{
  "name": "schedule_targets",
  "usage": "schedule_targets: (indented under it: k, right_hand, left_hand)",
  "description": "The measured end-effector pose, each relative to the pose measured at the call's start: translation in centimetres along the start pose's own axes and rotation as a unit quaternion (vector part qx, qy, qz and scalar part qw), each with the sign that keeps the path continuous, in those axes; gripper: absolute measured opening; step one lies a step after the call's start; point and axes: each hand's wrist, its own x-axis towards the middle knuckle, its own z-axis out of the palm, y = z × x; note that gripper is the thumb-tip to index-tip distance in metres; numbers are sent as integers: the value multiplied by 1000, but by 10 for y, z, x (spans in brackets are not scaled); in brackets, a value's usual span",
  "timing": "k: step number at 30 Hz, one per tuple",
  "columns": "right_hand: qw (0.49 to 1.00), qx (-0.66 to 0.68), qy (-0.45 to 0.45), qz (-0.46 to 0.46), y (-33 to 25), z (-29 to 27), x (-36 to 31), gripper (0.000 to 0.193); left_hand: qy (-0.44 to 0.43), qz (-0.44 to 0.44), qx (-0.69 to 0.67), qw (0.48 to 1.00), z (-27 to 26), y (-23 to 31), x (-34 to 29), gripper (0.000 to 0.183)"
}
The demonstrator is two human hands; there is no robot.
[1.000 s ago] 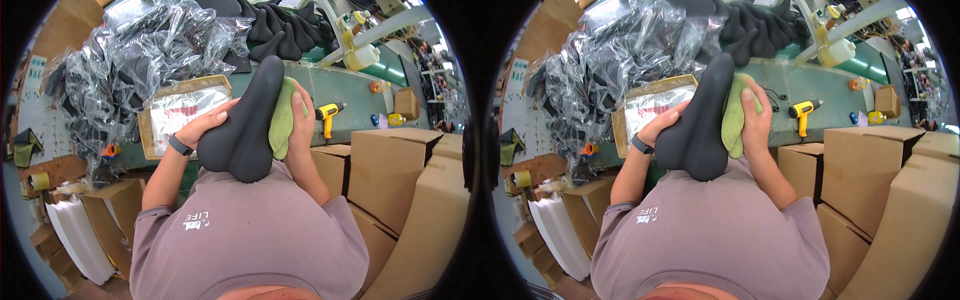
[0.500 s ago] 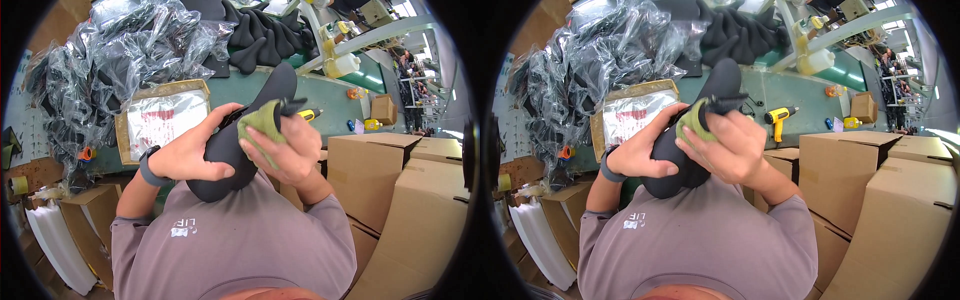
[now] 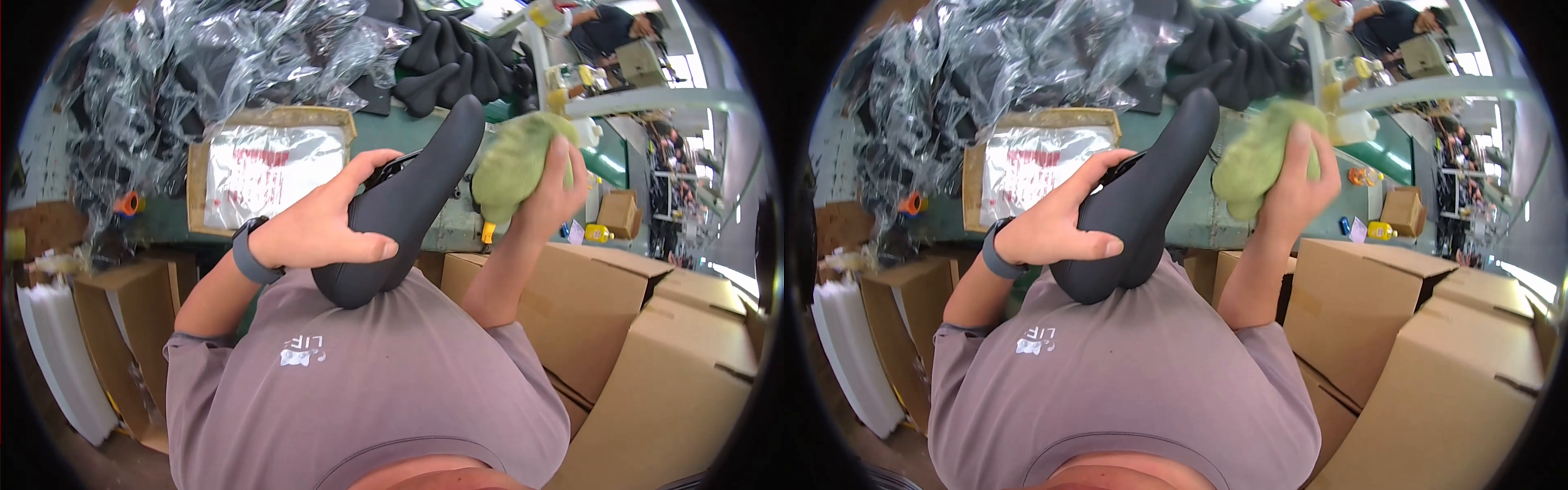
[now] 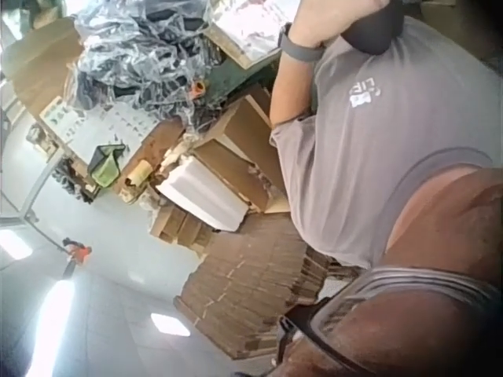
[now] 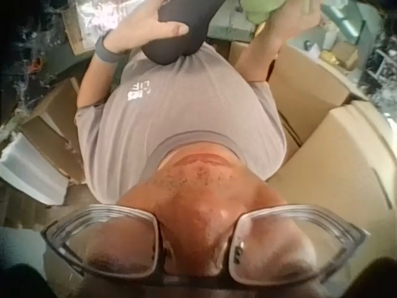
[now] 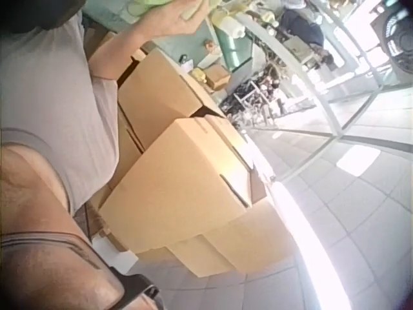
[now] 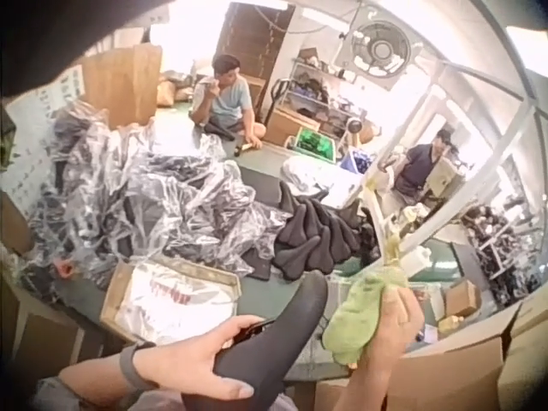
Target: Clean and wipe bicycle seats with a cloth and cleaning solution.
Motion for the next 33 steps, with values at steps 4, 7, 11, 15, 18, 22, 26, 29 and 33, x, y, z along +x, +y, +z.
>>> schedule_targets:
  k: [4,7,11,15,18,22,26,29,33]
  right_hand:
    - [836,-240,-260,-419,-33,13,-69,27]
    - [804,-236,-347,-422,-41,46,-68,28]
    - [769,-395,-333,-376,-27,68,21,25]
    - [851,-378,-280,-232,-3,62,87,32]
    - [942,-225,-177,-174,-29,51,52,23]
    - [825,-245,-270,-432,-64,36,-35,23]
    - [781,-201,-395,-439,-36,57,-57,25]
    - [805,-339,-316,-369,-5,64,11,11]
    - [831,-272,-316,-368,-6,59,-18,14]
  left_hand:
    - [8,-13,-24,1000,0,-12,-2,112]
    - [16,33,24,999,2,-9,-4,117]
    - [15,-14,128,991,11,8,-11,121]
    - [5,35,133,990,8,16,-21,119]
    - [74,30,186,979,14,21,-30,115]
    - [108,20,155,982,9,12,-24,110]
    - [108,78,155,979,11,0,-23,109]
    - [79,-10,101,992,4,-9,-25,109]
    - [70,-12,100,992,-2,-10,-23,109]
